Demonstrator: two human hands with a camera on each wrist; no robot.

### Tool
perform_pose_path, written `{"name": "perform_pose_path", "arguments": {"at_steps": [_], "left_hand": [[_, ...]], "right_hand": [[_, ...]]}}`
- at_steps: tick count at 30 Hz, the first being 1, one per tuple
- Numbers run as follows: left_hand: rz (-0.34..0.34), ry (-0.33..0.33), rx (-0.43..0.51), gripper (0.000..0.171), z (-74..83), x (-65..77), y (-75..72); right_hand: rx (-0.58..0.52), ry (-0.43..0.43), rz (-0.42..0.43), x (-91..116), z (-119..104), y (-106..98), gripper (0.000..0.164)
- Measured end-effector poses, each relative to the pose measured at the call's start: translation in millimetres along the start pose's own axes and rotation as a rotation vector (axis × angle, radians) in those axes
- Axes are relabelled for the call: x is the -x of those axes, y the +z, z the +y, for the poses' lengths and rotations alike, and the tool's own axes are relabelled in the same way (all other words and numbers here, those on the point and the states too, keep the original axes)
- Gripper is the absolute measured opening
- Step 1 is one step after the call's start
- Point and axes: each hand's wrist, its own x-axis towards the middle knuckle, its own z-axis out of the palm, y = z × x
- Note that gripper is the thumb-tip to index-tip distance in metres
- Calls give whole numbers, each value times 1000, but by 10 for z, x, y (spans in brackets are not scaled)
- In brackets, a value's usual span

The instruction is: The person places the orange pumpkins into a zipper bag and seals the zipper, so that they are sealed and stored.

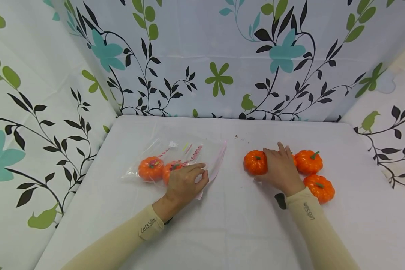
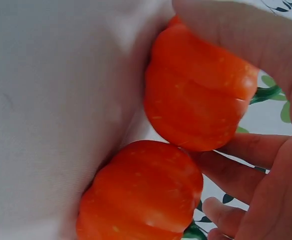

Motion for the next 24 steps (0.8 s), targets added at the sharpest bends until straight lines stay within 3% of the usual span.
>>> {"name": "perform_pose_path", "arguments": {"at_steps": [4,10,15,24], "left_hand": [[3,-2,7,5,5,7,1],[21,4,8,5,7,1,4],[11,-7,6,5,5,-17,-9],[9,-19,31,9,-3,-51,-29]], "right_hand": [[22,-5,23,13,20,42,93],[-6,-38,40,42,-44,71,93],[-74,-68,42,49,-196,80,95],[-252,-100,-29,-27,-524,224,91]]}}
